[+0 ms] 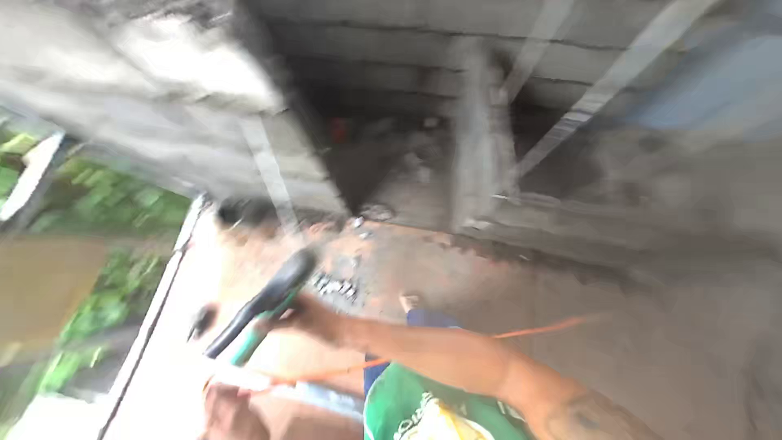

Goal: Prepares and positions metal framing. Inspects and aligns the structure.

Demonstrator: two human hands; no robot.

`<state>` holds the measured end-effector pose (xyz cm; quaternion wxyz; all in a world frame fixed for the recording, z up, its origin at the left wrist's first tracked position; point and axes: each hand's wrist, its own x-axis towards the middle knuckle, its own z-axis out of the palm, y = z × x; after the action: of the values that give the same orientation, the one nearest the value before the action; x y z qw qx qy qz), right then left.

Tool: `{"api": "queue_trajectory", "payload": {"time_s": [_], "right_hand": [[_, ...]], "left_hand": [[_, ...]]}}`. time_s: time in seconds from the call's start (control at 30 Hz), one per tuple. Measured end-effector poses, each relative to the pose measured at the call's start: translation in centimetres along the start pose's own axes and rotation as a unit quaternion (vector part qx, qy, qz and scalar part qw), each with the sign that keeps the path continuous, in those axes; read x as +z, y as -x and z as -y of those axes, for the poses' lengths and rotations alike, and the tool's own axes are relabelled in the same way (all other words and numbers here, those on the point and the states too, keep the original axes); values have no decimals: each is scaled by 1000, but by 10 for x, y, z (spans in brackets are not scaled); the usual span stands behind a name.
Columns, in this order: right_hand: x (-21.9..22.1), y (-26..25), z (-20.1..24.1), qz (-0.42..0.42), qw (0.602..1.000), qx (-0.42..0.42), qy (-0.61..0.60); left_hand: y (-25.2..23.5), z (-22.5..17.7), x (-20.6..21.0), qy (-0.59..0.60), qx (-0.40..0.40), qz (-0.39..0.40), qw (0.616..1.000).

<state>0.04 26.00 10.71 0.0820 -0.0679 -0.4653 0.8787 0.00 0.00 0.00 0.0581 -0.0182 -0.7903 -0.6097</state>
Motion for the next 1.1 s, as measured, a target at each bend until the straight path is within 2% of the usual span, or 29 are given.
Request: {"api": "queue_trajectory", "payload": {"time_s": [0.07, 0.13, 0.2, 0.33, 0.53, 0.63, 0.73, 0.87, 1.0, 1.03, 1.1], "right_hand": [[4, -20, -14, 5, 995, 97, -32], [-5, -40, -56, 40, 989, 141, 5], [-4, -60, -83, 23, 988, 149, 17], [20, -100, -116, -43, 983, 173, 33], [53, -166, -222, -103, 973, 152, 136], [72, -193, -275, -144, 956, 149, 207], [95, -217, -305, -168, 938, 146, 266], [120, -242, -316, -155, 932, 132, 300], [123, -271, -350, -138, 927, 163, 308], [119, -279, -364, -141, 922, 174, 317], [108, -299, -398, -145, 902, 198, 356]], "left_hand": [[-20, -14, 2, -80, -68, -60, 993], [-40, -4, -10, -149, -129, -66, 978], [-56, 23, -19, -188, -166, -48, 967], [-88, 84, -35, -195, -171, -34, 965], [-155, 195, -67, -129, -242, 103, 956], [-182, 247, -74, -106, -303, 202, 925], [-199, 281, -74, -81, -336, 302, 888], [-211, 303, -68, -76, -349, 364, 860], [-244, 344, -72, -68, -297, 454, 837], [-257, 356, -77, -76, -299, 464, 830], [-293, 386, -101, -102, -327, 436, 832]]}}
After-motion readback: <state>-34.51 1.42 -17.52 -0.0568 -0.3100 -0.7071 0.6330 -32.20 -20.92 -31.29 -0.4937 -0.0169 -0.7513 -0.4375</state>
